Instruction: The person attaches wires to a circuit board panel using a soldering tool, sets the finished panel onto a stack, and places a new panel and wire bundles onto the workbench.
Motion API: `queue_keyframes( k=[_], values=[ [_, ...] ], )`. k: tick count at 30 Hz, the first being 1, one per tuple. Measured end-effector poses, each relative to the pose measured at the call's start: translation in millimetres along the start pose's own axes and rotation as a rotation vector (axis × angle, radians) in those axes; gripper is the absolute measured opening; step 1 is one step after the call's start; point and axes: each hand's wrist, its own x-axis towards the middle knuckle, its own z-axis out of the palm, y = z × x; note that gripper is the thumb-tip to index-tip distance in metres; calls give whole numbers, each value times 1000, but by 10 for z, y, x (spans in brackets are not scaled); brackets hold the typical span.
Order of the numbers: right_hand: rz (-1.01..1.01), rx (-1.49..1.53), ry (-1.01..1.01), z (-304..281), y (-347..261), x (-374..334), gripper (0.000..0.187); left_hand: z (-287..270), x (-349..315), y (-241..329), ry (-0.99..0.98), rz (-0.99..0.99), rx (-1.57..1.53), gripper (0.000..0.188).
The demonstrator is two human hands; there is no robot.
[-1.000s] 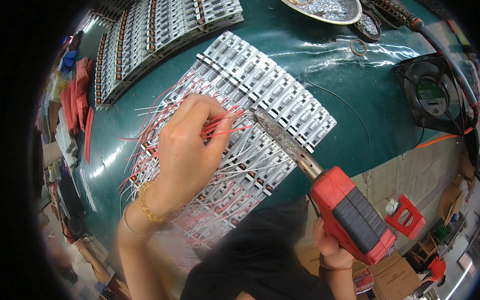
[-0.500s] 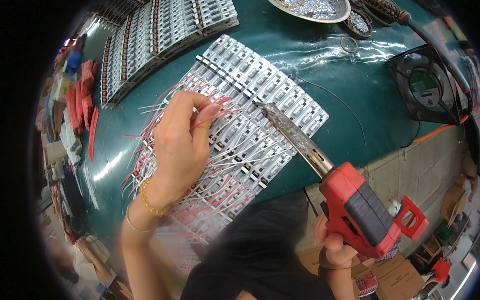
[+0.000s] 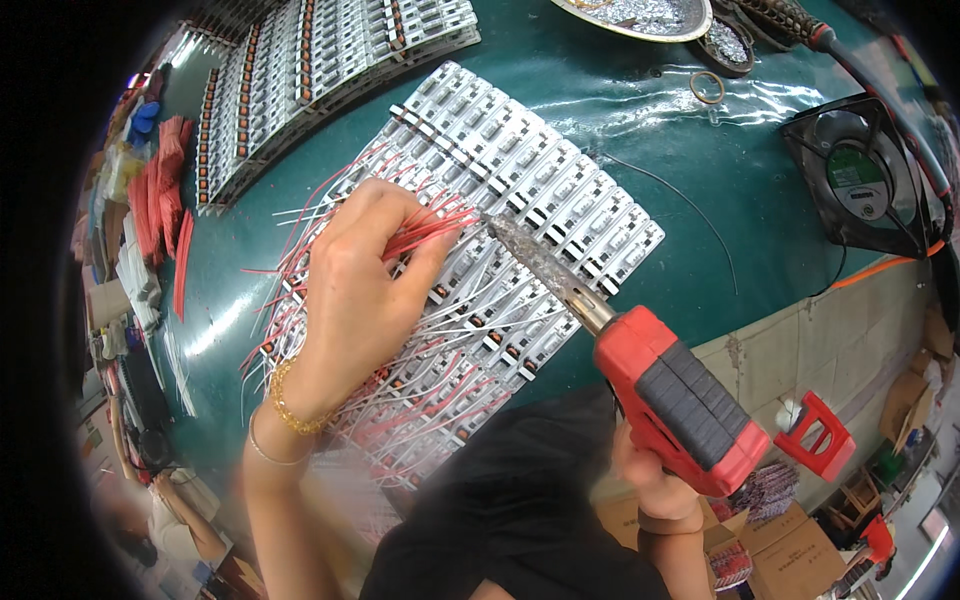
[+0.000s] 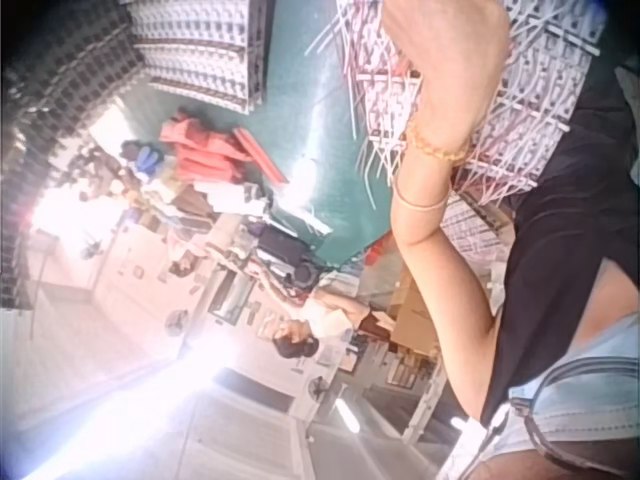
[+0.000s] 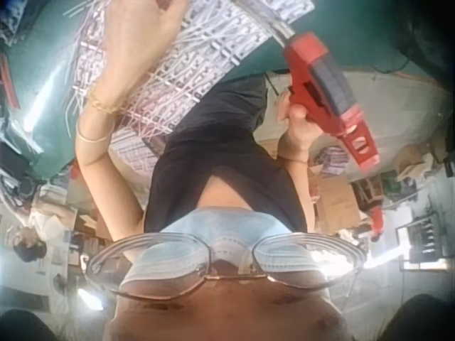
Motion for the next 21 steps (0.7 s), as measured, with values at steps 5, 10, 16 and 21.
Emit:
queue_keyframes(
  k=[5, 10, 16, 21],
  values=[
    [-156, -311, -51, -345, 238, -76, 76, 23, 14, 16, -1, 3, 0, 13],
    [-194, -426, 63, -466, 323, -188, 76, 31, 14, -13, -20, 51, 19, 11],
    [-158, -253, -8, -337, 243, -138, 79, 20, -2, 21, 8, 27, 15, 13],
    [-107, -89, -5, -110, 30, -67, 79, -39, -3, -22, 29, 87, 17, 8]
  ],
)
